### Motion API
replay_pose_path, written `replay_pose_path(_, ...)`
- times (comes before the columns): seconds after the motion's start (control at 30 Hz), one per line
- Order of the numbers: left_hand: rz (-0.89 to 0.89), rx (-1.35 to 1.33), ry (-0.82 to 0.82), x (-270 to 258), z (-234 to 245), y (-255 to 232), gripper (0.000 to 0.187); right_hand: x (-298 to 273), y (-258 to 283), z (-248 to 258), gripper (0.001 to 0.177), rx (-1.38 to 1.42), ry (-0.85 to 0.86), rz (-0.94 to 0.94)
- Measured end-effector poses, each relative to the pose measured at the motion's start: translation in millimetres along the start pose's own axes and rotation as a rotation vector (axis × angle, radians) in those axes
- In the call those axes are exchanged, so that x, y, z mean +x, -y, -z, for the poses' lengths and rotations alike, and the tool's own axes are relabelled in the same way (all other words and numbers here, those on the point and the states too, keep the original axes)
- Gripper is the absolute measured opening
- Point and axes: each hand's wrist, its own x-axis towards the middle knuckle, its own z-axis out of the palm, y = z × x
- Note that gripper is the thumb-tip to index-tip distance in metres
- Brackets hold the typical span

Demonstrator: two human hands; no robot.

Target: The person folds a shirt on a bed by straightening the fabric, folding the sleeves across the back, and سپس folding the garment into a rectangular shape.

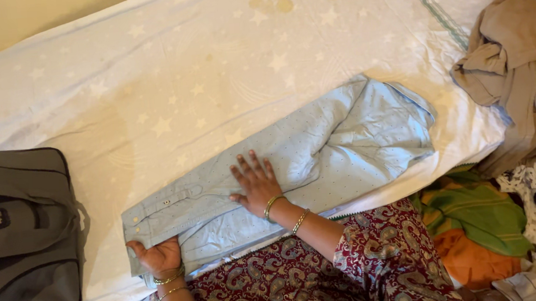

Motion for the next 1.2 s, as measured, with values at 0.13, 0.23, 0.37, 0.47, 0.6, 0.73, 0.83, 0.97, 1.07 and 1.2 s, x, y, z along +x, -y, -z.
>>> replay_pose_path(0.13,0.002,-0.029,-0.016,4.5,12.0,3.8,0.078,6.8,-37.7,-1.6,0.084,-0.064,-0.097,-0.256)
replay_pose_path(0.23,0.010,-0.049,-0.022,3.9,20.1,4.5,0.076,8.3,-118.6,6.7,0.083,-0.244,-0.241,-0.448)
replay_pose_path(0.37,0.018,-0.020,0.006,2.7,16.6,4.5,0.079,8.2,-208.0,25.0,0.093,-0.033,-0.377,-0.667)
replay_pose_path(0.47,0.011,-0.161,0.024,-3.5,4.9,2.1,0.084,12.3,-220.9,23.8,0.094,-0.082,-0.304,-0.688)
replay_pose_path(0.6,-0.044,-0.295,0.026,-7.2,-10.3,0.7,0.087,10.9,-220.3,19.8,0.094,-0.052,-0.333,-0.671)
replay_pose_path(0.73,-0.043,-0.078,-0.143,1.4,-10.0,-10.0,0.067,10.9,-223.3,15.9,0.094,-0.054,-0.348,-0.676)
replay_pose_path(0.83,-0.104,0.164,-0.309,1.1,-8.7,-24.4,0.056,12.9,-225.5,14.2,0.095,-0.046,-0.360,-0.677)
replay_pose_path(0.97,-0.302,0.809,-0.588,-3.7,-30.6,-25.9,0.062,13.6,-226.0,13.2,0.095,-0.047,-0.358,-0.679)
replay_pose_path(1.07,-0.562,1.723,-0.768,-10.9,-74.6,7.1,0.073,13.7,-223.9,13.5,0.094,-0.052,-0.364,-0.682)
replay_pose_path(1.2,-0.653,1.651,-0.091,-17.7,-166.6,115.7,0.085,11.5,-222.3,15.2,0.094,-0.035,-0.351,-0.685)
